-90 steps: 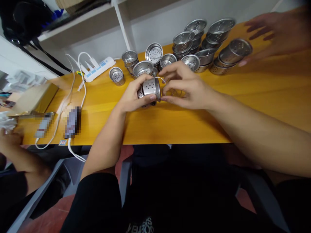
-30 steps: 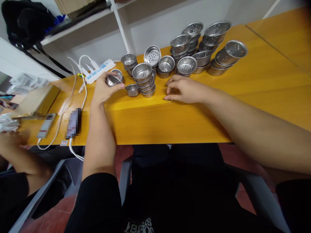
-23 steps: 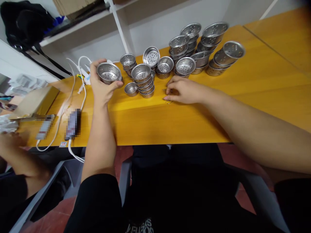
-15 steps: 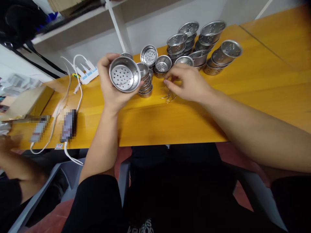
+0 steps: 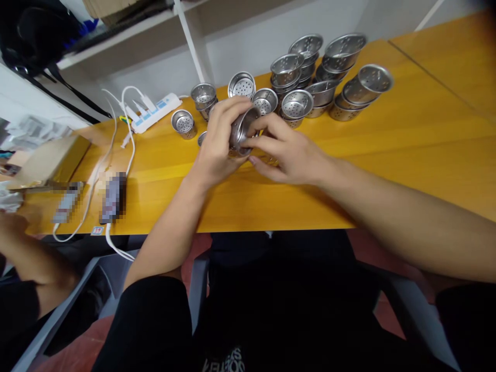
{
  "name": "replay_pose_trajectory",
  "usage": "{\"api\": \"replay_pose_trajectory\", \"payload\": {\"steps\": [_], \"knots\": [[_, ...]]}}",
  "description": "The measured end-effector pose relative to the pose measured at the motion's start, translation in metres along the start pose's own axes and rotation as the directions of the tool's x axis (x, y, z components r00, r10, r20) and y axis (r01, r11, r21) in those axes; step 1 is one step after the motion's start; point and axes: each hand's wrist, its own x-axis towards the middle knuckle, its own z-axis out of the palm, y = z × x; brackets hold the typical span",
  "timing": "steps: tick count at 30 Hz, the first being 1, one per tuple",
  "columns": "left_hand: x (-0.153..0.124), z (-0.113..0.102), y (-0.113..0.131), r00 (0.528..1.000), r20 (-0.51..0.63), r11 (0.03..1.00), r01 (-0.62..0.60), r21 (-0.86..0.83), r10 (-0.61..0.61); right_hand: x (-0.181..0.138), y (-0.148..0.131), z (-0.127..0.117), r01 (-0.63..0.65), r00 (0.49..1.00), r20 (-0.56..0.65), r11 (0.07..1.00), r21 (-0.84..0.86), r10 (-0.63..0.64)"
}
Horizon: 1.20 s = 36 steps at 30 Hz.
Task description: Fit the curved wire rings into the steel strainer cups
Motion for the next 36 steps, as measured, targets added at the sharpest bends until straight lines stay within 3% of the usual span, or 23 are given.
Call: {"api": "replay_pose_trajectory", "payload": {"steps": [4, 6, 14, 20, 26, 30, 33, 35, 36], "knots": [[0.004, -0.017, 0.018, 0.973, 0.085, 0.973, 0.206, 0.106, -0.215, 0.004, -0.012, -0.016, -0.252, 0.968, 0.018, 0.967, 0.022, 0.252], [0.006, -0.021, 0.027, 0.944, 0.119, 0.947, 0.291, 0.132, -0.307, 0.006, -0.016, -0.02, -0.314, 0.949, 0.004, 0.949, 0.03, 0.314], [0.011, -0.021, 0.032, 0.938, 0.158, 0.951, 0.3, 0.078, -0.309, 0.011, -0.016, -0.021, -0.295, 0.955, -0.002, 0.953, 0.072, 0.296], [0.013, -0.031, 0.043, 0.917, 0.189, 0.935, 0.331, 0.129, -0.351, 0.01, -0.017, -0.024, -0.272, 0.958, -0.053, 0.954, 0.129, 0.281], [0.01, -0.046, 0.034, 0.924, 0.104, 0.927, 0.355, 0.118, -0.367, 0.008, -0.018, -0.023, -0.27, 0.953, -0.102, 0.953, 0.14, 0.286], [0.006, -0.051, 0.021, 0.936, 0.044, 0.927, 0.338, 0.161, -0.349, 0.007, -0.017, -0.019, -0.224, 0.969, -0.062, 0.957, 0.185, 0.239], [0.003, -0.054, 0.001, 0.956, -0.164, 0.939, 0.276, 0.206, -0.245, 0.007, -0.012, -0.016, -0.241, 0.965, -0.056, 0.954, 0.179, 0.254], [-0.001, -0.057, -0.022, 0.914, -0.37, 0.943, 0.257, 0.211, -0.166, 0.007, -0.005, -0.017, -0.3, 0.948, -0.069, 0.945, 0.131, 0.31], [-0.004, -0.06, -0.036, 0.893, -0.408, 0.942, 0.283, 0.179, -0.191, 0.007, 0.001, -0.018, -0.331, 0.938, -0.075, 0.938, 0.104, 0.339]]}}
